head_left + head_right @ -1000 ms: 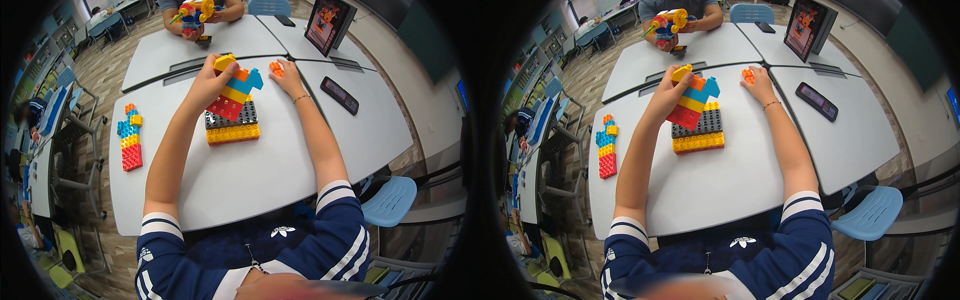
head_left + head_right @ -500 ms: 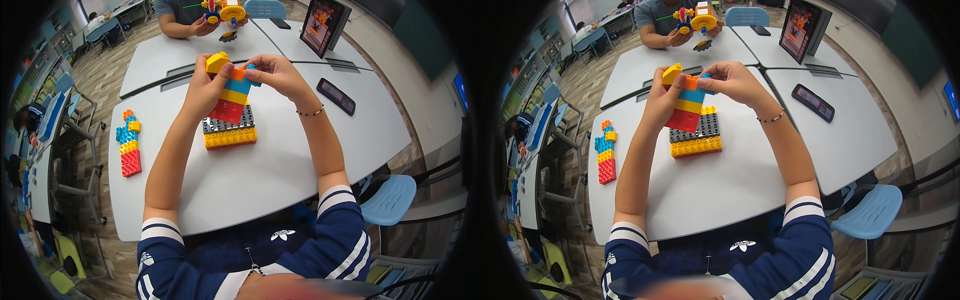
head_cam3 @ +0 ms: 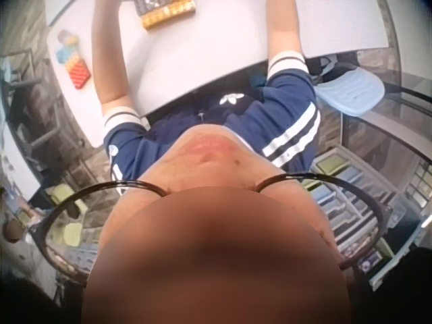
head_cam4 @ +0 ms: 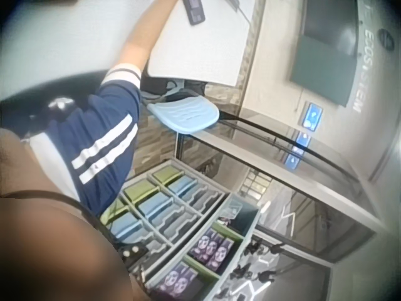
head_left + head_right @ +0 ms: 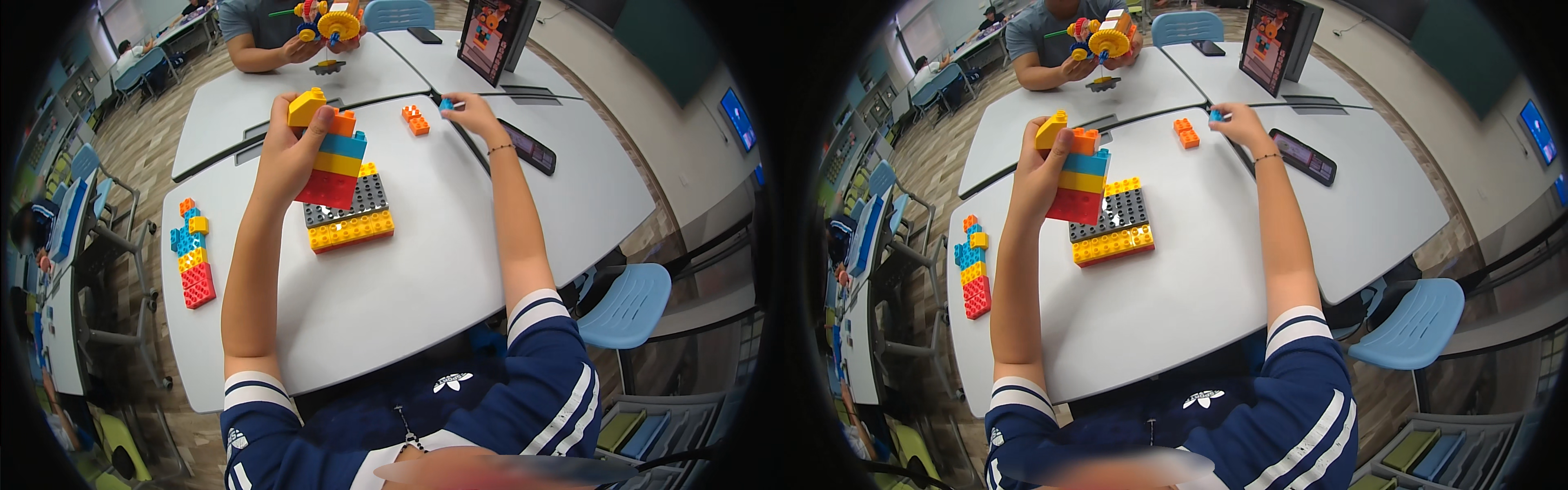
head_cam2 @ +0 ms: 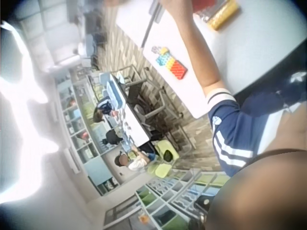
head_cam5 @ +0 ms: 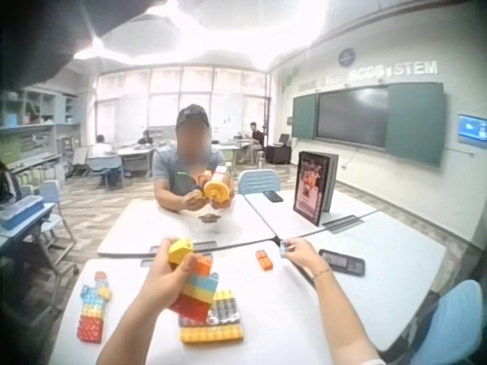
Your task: The person disassembles a colorful Lego structure with gears, then reassembles it by stacking and connecting various Lego bricks on a table. The person handles Lego bricks and gears, building a multi-colored structure.
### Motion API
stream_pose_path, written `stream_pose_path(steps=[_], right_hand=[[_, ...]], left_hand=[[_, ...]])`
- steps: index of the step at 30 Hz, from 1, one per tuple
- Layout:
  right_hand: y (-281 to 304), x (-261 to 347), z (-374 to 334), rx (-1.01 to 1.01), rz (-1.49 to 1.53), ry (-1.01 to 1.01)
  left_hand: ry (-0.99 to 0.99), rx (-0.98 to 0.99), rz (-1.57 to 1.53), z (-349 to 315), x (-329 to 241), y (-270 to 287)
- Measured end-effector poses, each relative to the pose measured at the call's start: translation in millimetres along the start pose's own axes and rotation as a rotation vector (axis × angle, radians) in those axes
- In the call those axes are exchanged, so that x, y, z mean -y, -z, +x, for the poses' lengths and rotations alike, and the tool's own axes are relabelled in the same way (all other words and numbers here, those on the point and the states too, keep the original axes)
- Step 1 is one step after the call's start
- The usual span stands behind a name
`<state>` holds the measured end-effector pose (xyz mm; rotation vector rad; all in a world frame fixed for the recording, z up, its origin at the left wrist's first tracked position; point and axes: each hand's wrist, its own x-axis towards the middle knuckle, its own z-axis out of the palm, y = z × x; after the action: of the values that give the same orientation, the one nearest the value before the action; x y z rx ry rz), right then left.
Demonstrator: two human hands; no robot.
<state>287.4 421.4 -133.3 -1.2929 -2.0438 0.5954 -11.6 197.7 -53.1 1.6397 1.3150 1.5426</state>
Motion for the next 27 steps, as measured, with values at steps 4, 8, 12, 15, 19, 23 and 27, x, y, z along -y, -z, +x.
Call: stream_pose_path(steps=[4,8,12,15,19,23,27], right_hand=[[-22.9,-24.5,1.8,0.103,-0.010,-0.023],[-24.0,-24.3,-0.2,0.167,0.023,-0.081],[-17.1,-21.7,-1.2,0.225,0.016,-0.084],[-14.0,-23.3,-1.3,0.267,0.013,-0.083],[-10.5,-12.1,-4.9,0.196,-0.004,0.029],[0.0,46.8,-8.9,0.114,0.321,0.042],[6.6,127.8,-36.7,0.400,0.564,0.309]], left_hand=[[0.006,0.009,0.015,0.7,3.0,-1.6],[0.023,0.016,0.025,1.1,5.0,-1.3],[0.031,0.009,0.031,2.2,6.9,-2.7],[0.026,0.017,0.024,2.4,8.8,-3.4],[0.045,0.040,0.009,2.5,11.1,-5.1],[0.030,0.100,0.033,1.3,9.9,-7.6],[0.058,0.214,0.149,-3.1,7.2,-12.6]])
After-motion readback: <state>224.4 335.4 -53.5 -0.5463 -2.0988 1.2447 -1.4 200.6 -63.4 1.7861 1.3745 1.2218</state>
